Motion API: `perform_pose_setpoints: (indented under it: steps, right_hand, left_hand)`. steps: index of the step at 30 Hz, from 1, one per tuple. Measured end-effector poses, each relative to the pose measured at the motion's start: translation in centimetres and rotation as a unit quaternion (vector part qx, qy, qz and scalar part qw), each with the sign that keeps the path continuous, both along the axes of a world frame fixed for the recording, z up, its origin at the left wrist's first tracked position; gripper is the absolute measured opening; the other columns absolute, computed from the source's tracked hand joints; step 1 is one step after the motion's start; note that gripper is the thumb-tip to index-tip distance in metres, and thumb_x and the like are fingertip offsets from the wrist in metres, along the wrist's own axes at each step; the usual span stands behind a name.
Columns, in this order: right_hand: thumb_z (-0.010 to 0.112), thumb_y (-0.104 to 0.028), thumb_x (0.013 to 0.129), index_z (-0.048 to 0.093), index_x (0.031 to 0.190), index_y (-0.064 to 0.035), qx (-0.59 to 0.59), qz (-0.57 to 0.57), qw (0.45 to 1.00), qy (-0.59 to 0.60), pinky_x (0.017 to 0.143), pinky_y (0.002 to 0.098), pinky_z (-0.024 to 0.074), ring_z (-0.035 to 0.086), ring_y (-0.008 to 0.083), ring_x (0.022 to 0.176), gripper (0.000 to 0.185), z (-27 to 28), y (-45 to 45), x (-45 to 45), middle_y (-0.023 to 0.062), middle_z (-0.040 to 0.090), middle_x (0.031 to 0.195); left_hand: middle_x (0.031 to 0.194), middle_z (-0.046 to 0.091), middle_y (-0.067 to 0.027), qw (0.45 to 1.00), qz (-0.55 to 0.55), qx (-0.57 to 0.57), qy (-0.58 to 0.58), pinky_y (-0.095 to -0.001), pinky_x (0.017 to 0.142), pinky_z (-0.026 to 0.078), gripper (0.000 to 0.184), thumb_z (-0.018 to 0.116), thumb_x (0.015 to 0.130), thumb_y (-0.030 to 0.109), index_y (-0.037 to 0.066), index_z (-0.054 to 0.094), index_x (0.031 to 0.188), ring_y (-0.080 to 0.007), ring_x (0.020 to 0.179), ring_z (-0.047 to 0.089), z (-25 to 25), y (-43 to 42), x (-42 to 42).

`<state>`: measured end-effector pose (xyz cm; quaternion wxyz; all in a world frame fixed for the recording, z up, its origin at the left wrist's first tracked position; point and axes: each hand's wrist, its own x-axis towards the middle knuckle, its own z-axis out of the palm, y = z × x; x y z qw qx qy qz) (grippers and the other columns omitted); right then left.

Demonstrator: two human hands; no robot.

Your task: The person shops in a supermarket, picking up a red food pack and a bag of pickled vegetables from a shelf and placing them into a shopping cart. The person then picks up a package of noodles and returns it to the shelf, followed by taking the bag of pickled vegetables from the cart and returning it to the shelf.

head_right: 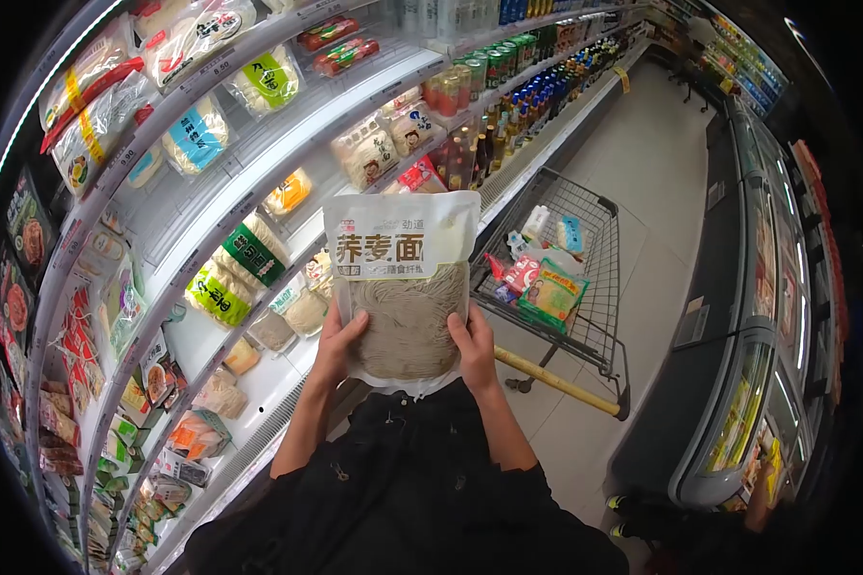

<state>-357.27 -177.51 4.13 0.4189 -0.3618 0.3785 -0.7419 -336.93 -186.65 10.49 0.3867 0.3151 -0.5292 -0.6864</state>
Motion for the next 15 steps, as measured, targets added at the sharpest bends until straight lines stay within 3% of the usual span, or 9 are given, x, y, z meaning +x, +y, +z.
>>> perform_pose_setpoints:
  steps: [8, 13, 15]
  right_hand:
    - [0.052, -0.023, 0.109, 0.049, 0.148, 0.0068, -0.029, -0.076, 0.997, -0.013, 0.110, 0.0321, 0.0403, 0.056, 0.0165, 0.125, 0.050, 0.1, 1.8, -4.5, 0.0116, 0.062, 0.138]
    - [0.056, -0.024, 0.109, 0.050, 0.146, 0.0057, -0.042, -0.131, 0.990, -0.041, 0.111, 0.0322, 0.0392, 0.055, 0.0164, 0.126, 0.048, 0.2, 3.4, -6.9, 0.0105, 0.061, 0.140]
    - [0.055, -0.025, 0.110, 0.042, 0.152, 0.0042, -0.031, -0.123, 0.991, -0.043, 0.112, 0.0327, 0.0388, 0.054, 0.0170, 0.128, 0.053, -0.5, 4.1, -8.3, 0.0108, 0.061, 0.139]
  left_hand:
    - [0.155, 0.048, -0.0139, 0.995, -0.083, -0.048, -0.012, -0.0389, 0.119, 0.035, 0.076, 0.068, 0.098, 0.022, 0.004, 0.030, 0.162, -0.0256, 0.143, 0.045, 1.2, -0.6, -6.2]
    - [0.156, 0.047, -0.0142, 0.992, -0.122, -0.016, -0.007, -0.0387, 0.120, 0.034, 0.074, 0.067, 0.099, 0.019, 0.003, 0.030, 0.161, -0.0253, 0.144, 0.044, 2.1, 0.1, -10.3]
    - [0.156, 0.047, -0.0145, 0.990, -0.139, -0.023, -0.020, -0.0384, 0.120, 0.033, 0.073, 0.066, 0.100, 0.019, 0.003, 0.030, 0.162, -0.0253, 0.144, 0.044, 2.4, 0.3, -12.0]
